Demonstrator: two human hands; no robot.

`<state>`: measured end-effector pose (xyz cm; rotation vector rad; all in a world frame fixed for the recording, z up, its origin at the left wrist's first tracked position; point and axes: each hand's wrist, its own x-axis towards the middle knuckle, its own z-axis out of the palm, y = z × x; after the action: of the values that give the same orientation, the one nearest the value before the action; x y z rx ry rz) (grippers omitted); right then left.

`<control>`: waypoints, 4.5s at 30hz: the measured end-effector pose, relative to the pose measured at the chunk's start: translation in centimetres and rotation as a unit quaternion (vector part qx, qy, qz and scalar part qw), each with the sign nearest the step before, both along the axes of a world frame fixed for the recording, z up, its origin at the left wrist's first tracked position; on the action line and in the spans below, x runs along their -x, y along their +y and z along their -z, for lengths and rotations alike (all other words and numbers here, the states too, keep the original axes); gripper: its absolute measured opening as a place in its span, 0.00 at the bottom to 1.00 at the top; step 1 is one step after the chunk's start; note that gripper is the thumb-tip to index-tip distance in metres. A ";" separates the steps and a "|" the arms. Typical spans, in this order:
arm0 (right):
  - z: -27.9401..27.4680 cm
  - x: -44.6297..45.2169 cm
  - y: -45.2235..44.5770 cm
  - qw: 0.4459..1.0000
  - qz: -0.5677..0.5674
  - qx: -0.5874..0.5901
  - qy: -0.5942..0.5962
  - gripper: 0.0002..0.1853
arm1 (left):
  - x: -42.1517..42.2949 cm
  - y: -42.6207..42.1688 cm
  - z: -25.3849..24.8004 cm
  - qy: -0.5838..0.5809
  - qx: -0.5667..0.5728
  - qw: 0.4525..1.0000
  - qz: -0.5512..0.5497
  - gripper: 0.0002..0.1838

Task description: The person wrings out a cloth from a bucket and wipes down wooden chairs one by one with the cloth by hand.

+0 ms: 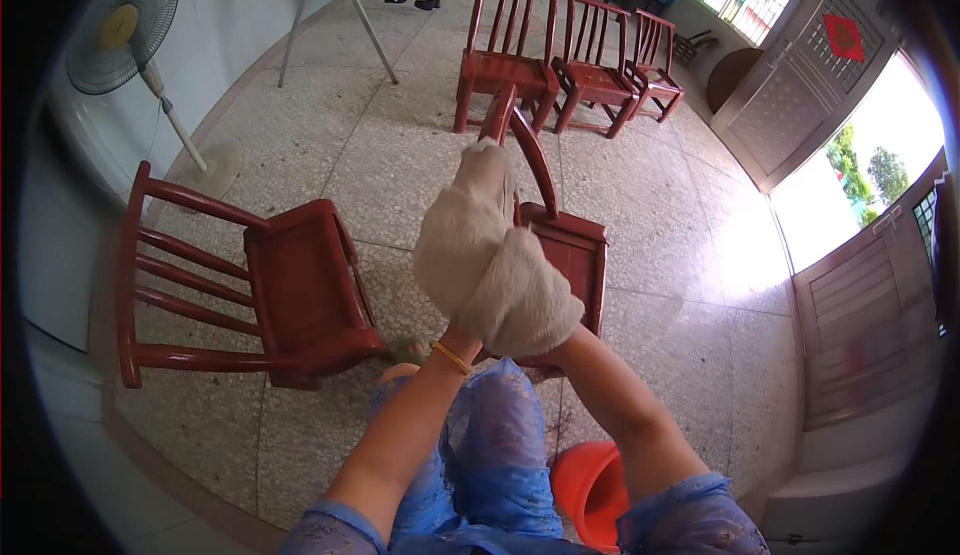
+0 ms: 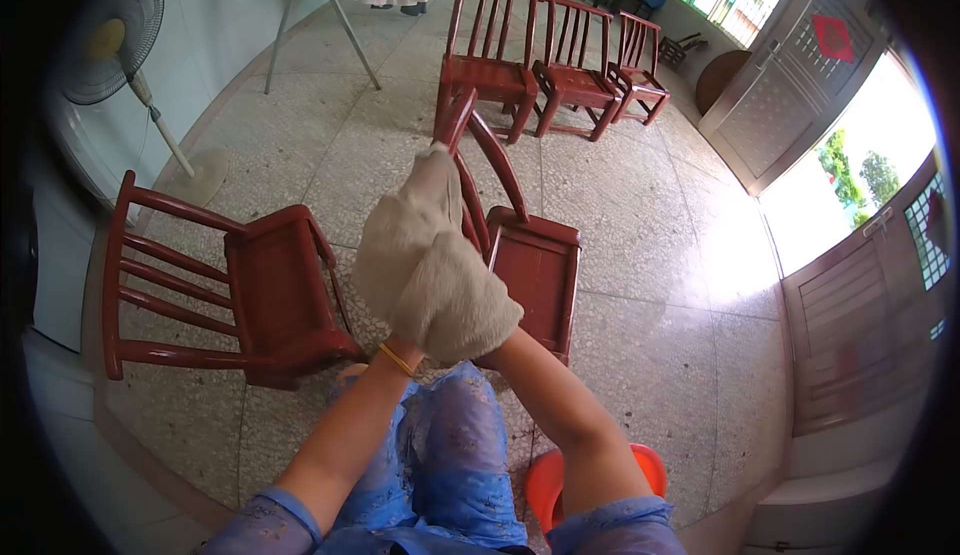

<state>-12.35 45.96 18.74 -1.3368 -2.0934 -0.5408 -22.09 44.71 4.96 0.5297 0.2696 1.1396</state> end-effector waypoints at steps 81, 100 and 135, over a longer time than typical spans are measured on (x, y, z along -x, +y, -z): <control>-2.6 1.3 -4.6 0.998 0.053 0.000 -0.015 0.20 | -2.2 -1.2 -8.1 -0.089 0.304 0.930 -0.186 0.19; -8.8 -9.6 4.1 0.967 0.203 0.152 -0.012 0.15 | -1.1 -3.3 -2.6 0.248 0.313 0.915 -0.064 0.10; 6.5 -23.5 -12.2 0.732 0.130 0.425 0.516 0.10 | -16.0 -4.8 0.9 0.409 -0.297 0.846 0.169 0.33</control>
<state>11.18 33.79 12.28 -1.7874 -1.1341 1.0365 -6.13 39.86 4.08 1.5615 0.5347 0.5706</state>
